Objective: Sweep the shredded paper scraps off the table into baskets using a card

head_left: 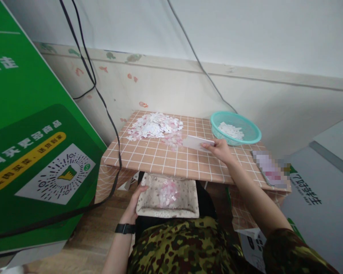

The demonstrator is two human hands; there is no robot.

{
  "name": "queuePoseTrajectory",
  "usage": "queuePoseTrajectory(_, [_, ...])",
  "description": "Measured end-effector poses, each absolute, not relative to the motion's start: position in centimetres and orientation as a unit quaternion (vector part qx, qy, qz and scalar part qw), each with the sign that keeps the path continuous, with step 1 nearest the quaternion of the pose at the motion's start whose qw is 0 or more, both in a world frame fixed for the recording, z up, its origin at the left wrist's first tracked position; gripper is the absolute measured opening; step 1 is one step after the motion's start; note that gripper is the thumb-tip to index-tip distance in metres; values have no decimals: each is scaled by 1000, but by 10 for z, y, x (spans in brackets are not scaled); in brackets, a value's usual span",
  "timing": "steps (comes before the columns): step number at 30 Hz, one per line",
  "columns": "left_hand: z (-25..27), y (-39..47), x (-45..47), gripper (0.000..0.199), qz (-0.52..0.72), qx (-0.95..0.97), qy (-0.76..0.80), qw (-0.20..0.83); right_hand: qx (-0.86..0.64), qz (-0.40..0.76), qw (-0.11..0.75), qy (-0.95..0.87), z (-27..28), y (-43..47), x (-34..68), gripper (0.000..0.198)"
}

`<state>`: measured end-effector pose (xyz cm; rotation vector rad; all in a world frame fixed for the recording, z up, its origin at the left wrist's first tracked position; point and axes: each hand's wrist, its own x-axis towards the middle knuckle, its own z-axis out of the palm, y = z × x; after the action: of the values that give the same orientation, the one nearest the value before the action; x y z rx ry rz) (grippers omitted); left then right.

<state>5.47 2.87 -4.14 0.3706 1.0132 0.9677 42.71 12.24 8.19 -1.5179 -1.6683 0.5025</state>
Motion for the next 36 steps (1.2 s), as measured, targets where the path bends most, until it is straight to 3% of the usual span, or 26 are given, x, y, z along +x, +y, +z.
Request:
queuePoseTrajectory(10, [-41,28,55,49,440,167,461,752,-634,175,442,-610,77,93,414,42])
queuePoseTrajectory(31, [-39,27,55,49,434,170,466,752,-557,241,367,-705,86,107,368,40])
queuePoseTrajectory(36, [-39,27,55,50,434,168,450,763,-562,250,386,-687,87,111,368,40])
